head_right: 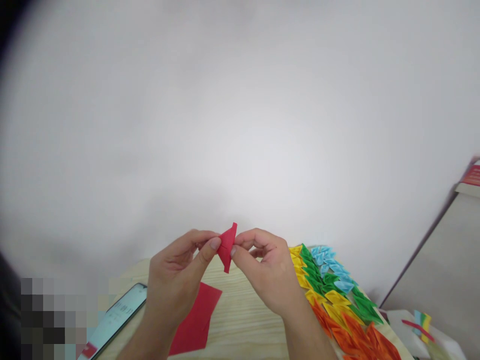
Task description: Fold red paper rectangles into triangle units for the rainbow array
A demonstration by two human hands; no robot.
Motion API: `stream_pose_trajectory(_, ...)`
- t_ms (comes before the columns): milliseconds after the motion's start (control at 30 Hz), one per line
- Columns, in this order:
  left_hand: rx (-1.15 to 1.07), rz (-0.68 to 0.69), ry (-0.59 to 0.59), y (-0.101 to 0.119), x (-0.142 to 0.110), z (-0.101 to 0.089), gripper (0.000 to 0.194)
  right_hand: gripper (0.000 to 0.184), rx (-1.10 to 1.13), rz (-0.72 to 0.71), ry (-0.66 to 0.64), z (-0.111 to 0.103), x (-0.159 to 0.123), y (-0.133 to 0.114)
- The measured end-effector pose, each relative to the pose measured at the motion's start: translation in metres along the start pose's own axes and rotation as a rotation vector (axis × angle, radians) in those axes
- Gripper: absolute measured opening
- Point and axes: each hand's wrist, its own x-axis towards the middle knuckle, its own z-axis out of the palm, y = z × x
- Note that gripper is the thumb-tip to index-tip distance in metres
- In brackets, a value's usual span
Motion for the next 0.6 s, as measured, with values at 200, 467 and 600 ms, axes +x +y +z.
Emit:
stream_pose_trajectory(200,0.016,0.025,-0.031,-0.0013,-0.0016,-0.0031,0.015,0.019,-0.057,0.000,0.009,-0.0011,-0.0002,-0.0021)
stream_pose_trajectory(467,-0.010,0.030,-0.055,-0.0019,-0.0027,-0.0038,0.015,0.018,-0.050,-0.018,-0.011,-0.0006,0.0002,-0.0056)
stream_pose_trajectory(600,-0.042,0.016,-0.088,0.0007,-0.0027,-0.0045,0.015,0.015,-0.004,-0.014,-0.062,-0.0016,0.0017,-0.0070)
